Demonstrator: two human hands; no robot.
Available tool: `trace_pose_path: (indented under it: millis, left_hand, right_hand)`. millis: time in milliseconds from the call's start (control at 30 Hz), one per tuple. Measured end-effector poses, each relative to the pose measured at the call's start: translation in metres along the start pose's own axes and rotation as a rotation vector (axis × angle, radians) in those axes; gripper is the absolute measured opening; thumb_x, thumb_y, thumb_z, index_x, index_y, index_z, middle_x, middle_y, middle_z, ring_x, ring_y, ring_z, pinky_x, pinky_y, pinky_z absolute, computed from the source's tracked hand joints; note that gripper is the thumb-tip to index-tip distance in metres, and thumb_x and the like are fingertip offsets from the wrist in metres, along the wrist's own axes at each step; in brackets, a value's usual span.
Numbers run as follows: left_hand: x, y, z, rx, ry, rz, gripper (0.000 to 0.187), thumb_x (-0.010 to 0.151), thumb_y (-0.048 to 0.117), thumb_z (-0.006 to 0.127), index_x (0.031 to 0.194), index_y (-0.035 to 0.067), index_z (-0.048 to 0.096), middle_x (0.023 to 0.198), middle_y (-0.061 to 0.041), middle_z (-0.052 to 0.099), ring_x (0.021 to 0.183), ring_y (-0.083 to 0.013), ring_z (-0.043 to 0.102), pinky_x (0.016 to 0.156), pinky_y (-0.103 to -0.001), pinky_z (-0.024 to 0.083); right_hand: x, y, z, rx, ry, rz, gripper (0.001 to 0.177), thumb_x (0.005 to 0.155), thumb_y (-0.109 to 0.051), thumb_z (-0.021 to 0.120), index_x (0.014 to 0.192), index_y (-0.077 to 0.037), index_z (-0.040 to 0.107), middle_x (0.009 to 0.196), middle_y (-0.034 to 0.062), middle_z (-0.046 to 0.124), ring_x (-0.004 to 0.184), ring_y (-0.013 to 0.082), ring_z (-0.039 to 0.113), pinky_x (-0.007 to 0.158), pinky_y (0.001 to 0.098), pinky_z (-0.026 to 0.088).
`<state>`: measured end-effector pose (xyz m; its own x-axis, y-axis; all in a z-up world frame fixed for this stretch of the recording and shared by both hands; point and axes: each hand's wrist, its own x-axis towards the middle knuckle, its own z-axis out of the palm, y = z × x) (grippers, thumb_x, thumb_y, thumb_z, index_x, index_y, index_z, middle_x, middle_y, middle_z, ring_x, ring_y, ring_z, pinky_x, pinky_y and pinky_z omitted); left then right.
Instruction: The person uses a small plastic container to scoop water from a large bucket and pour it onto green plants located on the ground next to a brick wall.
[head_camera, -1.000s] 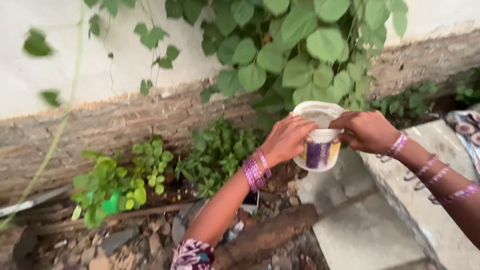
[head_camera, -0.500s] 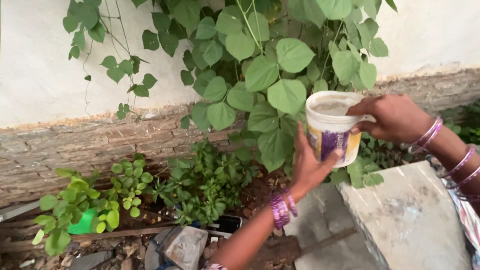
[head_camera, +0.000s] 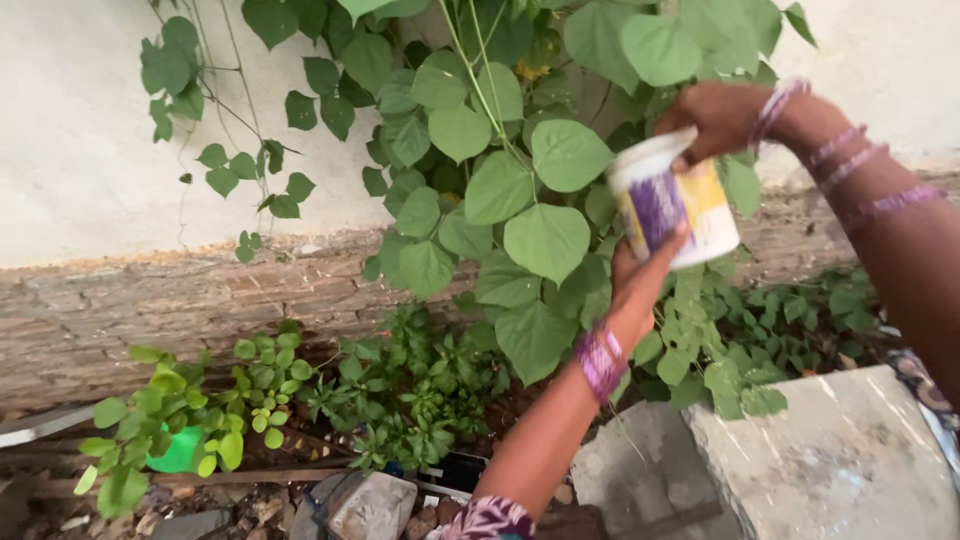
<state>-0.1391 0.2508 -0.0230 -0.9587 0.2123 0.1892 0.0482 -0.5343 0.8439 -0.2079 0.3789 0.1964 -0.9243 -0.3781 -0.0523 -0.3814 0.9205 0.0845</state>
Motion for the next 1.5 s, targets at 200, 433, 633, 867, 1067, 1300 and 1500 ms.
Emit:
trace_pose_path:
  millis: [200, 433, 633, 867, 1067, 1300, 1500]
  left_hand:
    - [0.069, 0.007, 0.005, -0.11, 0.0, 0.1, 0.082, 0.075, 0.032, 0.09, 0.139, 0.0, 0.051, 0.124, -0.012, 0.068, 0.108, -0.0188, 0.066, 0.098, -0.036, 0.05]
    - [0.066, 0.013, 0.006, -0.075, -0.097, 0.267, 0.094, 0.068, 0.028, 0.091, 0.145, 0.002, 0.043, 0.129, -0.013, 0.063, 0.116, -0.0223, 0.063, 0.104, -0.039, 0.051]
    - [0.036, 0.003, -0.001, 0.029, -0.174, 0.168, 0.103, 0.064, 0.039, 0.091, 0.147, 0.006, 0.039, 0.132, -0.013, 0.062, 0.121, -0.022, 0.063, 0.104, -0.038, 0.053]
    - [0.026, 0.033, 0.011, -0.096, -0.073, 0.208, 0.099, 0.07, 0.036, 0.089, 0.148, 0.0, 0.041, 0.134, -0.013, 0.061, 0.119, -0.0211, 0.063, 0.105, -0.036, 0.052]
    - [0.063, 0.091, 0.016, -0.208, 0.003, 0.247, 0.092, 0.072, 0.048, 0.087, 0.143, -0.001, 0.055, 0.137, -0.011, 0.062, 0.118, -0.0173, 0.059, 0.105, -0.032, 0.043]
    - [0.083, 0.102, 0.0, -0.102, 0.049, 0.137, 0.098, 0.065, 0.057, 0.086, 0.138, -0.004, 0.059, 0.134, -0.013, 0.062, 0.12, -0.0225, 0.057, 0.108, -0.035, 0.04]
    - [0.072, 0.073, 0.0, 0.018, 0.042, 0.117, 0.098, 0.067, 0.055, 0.086, 0.138, -0.005, 0.057, 0.129, -0.017, 0.065, 0.116, -0.0247, 0.063, 0.107, -0.036, 0.046]
  right_hand:
    - [0.021, 0.02, -0.034, -0.014, 0.148, 0.027, 0.058, 0.076, -0.029, 0.085, 0.128, -0.008, 0.071, 0.124, 0.017, 0.074, 0.113, 0.0345, 0.071, 0.1, 0.0476, 0.057]
    - [-0.006, 0.021, -0.019, -0.026, 0.179, 0.01, 0.054, 0.079, -0.029, 0.082, 0.127, -0.009, 0.071, 0.129, 0.0134, 0.072, 0.117, 0.0316, 0.07, 0.105, 0.0471, 0.054]
    - [-0.025, 0.014, -0.002, -0.02, 0.128, -0.058, 0.048, 0.079, -0.029, 0.082, 0.122, -0.01, 0.074, 0.125, 0.0112, 0.075, 0.118, 0.0294, 0.07, 0.107, 0.0458, 0.054]
    - [0.0, -0.001, -0.037, -0.101, 0.118, -0.079, 0.053, 0.074, -0.028, 0.085, 0.121, -0.008, 0.074, 0.125, 0.0123, 0.074, 0.115, 0.0302, 0.071, 0.103, 0.0454, 0.055]
    - [0.048, -0.052, -0.113, -0.141, 0.144, -0.068, 0.052, 0.083, -0.033, 0.079, 0.129, -0.009, 0.072, 0.119, 0.0145, 0.078, 0.102, 0.0329, 0.075, 0.094, 0.0452, 0.061]
    - [0.033, -0.068, -0.124, -0.178, 0.351, -0.14, 0.062, 0.083, -0.028, 0.077, 0.141, -0.007, 0.064, 0.127, 0.0174, 0.072, 0.103, 0.0367, 0.074, 0.087, 0.048, 0.061]
    - [0.027, -0.03, -0.095, -0.095, 0.225, -0.123, 0.056, 0.081, -0.035, 0.079, 0.129, -0.008, 0.072, 0.128, 0.0157, 0.073, 0.116, 0.0346, 0.071, 0.099, 0.0517, 0.056]
